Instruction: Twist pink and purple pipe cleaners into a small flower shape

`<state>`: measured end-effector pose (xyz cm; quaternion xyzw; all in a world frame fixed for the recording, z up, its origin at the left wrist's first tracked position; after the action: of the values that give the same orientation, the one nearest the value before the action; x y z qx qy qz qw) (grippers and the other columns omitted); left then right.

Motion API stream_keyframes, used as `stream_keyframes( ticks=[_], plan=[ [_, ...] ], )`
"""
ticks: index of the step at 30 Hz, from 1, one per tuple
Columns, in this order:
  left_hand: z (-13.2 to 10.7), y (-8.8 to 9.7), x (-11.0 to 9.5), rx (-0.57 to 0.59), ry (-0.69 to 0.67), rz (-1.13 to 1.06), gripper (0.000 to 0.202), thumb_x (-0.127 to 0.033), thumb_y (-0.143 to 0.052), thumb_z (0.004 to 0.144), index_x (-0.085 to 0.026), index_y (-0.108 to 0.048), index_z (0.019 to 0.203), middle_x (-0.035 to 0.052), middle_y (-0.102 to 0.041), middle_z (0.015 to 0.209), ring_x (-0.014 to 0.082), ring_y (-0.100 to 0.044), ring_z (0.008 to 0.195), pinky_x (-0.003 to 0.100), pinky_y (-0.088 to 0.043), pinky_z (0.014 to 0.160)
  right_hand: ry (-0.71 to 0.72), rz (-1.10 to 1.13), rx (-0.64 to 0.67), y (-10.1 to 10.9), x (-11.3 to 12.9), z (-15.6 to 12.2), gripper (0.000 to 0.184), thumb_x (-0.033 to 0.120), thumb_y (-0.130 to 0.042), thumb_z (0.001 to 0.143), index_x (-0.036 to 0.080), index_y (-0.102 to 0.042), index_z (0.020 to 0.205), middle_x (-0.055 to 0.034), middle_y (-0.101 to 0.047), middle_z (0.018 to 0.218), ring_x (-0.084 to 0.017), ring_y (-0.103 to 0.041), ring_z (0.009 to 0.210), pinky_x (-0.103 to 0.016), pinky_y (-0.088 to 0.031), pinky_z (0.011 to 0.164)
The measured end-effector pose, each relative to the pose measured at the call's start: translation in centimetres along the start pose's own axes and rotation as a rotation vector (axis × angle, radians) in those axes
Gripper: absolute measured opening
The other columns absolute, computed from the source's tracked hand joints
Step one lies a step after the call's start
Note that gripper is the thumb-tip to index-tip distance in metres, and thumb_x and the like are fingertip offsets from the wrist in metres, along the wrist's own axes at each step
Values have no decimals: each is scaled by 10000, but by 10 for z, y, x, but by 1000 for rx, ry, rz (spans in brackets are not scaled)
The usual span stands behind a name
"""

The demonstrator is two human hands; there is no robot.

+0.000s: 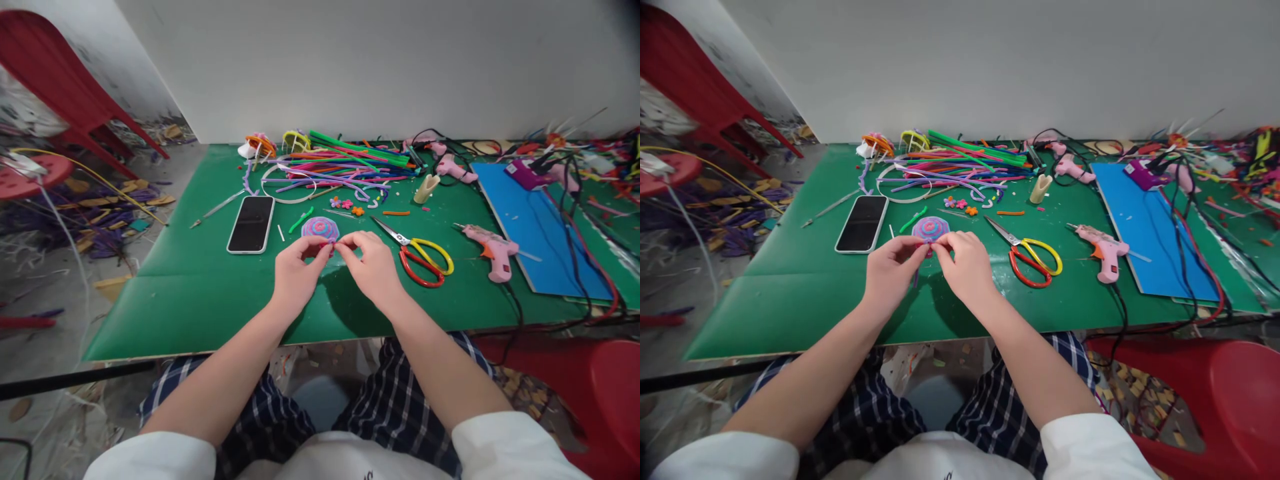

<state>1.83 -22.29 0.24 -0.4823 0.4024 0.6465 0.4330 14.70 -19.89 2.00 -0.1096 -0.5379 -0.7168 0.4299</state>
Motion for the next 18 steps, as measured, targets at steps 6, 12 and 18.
stream_keyframes(
  ticks=[6,12,18],
  plan=[
    [0,0,2,-43,106,-103,148,-259,-655,673,-159,-643,781,10,-667,731,127,-620,661,258,-489,667,-192,309,-31,-8,-4,-2,144,286,-520,782,185,-593,709,-3,-619,709,-134,-540,705,-268,-407,694],
    [3,-1,7,-21,194,-224,146,-262,-669,655,-153,-636,745,-1,-639,705,110,-586,677,242,-459,686,-318,555,-6,-16,-9,-1,163,314,-543,748,172,-610,707,2,-611,667,-118,-525,629,-257,-421,638],
    [3,-3,9,-25,276,-313,138,-243,-671,645,-142,-626,727,-13,-608,676,81,-541,631,209,-427,644,-445,794,46,-24,-15,-2,194,358,-600,692,165,-616,701,2,-593,657,-113,-517,624,-257,-430,634]
  ],
)
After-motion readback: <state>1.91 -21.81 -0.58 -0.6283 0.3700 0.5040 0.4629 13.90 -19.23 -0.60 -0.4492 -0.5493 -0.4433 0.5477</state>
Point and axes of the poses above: each hand's wrist, its own z-axis towards the middle knuckle, its own y-axis out of the back of the hand, x = y × z, the point moved 3 cm from there along z, towards the middle knuckle
